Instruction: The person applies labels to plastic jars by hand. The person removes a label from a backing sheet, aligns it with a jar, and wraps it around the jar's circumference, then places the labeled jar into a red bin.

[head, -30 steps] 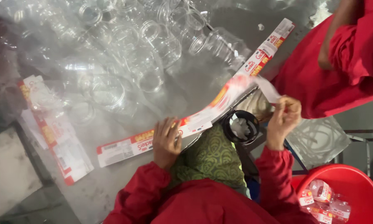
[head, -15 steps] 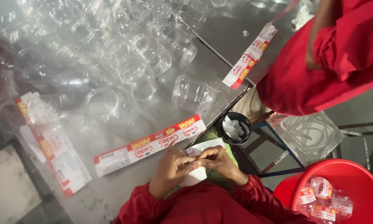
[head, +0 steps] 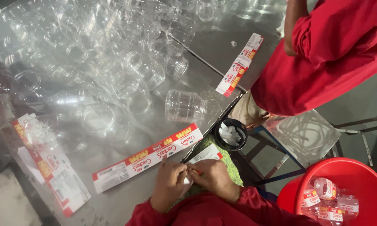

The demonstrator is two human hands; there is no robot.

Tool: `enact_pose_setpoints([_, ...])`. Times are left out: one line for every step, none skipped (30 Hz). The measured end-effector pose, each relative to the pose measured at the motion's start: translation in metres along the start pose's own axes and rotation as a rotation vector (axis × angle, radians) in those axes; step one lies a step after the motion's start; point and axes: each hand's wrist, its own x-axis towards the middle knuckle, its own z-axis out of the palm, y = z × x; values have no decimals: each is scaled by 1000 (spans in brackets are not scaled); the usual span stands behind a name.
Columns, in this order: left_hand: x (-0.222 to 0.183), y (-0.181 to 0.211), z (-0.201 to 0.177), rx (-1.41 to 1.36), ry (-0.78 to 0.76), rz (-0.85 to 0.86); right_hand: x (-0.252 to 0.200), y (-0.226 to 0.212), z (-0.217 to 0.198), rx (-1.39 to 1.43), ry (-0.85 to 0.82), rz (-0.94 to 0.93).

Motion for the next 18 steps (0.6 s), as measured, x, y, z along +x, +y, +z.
enact_pose_setpoints([-2, 1, 3, -2, 1, 0, -2, -1, 2, -103, -18, -11])
enact_pose_setpoints([-1, 3, 6, 60, -1, 6, -5, 3, 4, -105, -19, -10])
enact_pose_setpoints([2, 5, 7, 124, -2, 14, -6, 11, 10, 15, -17, 65])
enact_pose_setpoints([5, 9, 6, 123, -1, 16, -6, 23, 16, 136, -16, 140])
enact_pose_setpoints([9, 13, 3, 24, -10, -74, -5, 37, 22, 135, -15, 138])
enact_pose_setpoints([14, 17, 0, -75, -19, -165, -3, 52, 25, 579, 84, 324])
enact_pose_setpoints([18, 20, -3, -75, -19, -165, -5, 63, 27, 1025, 184, 511])
enact_pose_setpoints([23, 23, -6, -117, 43, -230, -8, 72, 25, 1025, 184, 511])
enact_pose_setpoints([28, 27, -9, -160, 105, -294, -8, 81, 19, 1145, 253, 612])
enact_pose_setpoints([30, 31, -13, -160, 106, -293, -7, 85, 14, 1264, 324, 713])
enact_pose_setpoints([32, 36, -18, -208, 183, -284, -7, 84, 11, 1262, 328, 707])
enact_pose_setpoints([34, 39, -21, -257, 261, -276, -9, 79, 8, 1275, 199, 585])
enact_pose_setpoints([34, 42, -22, -259, 258, -273, -12, 72, 7, 1282, 74, 465])
enact_pose_setpoints([33, 43, -21, -251, 317, -214, -12, 63, 5, 1281, 79, 464])
enact_pose_setpoints([32, 41, -20, -241, 377, -152, -10, 51, 2, 1212, 76, 422])
enact_pose_setpoints([30, 38, -17, -242, 374, -147, -5, 39, -1, 1143, 73, 379])
enact_pose_setpoints([24, 34, -13, -185, 407, -104, 0, 27, -5, 1143, 78, 377])
enact_pose_setpoints([18, 29, -8, -128, 441, -60, 4, 14, -6, 1006, 63, 146])
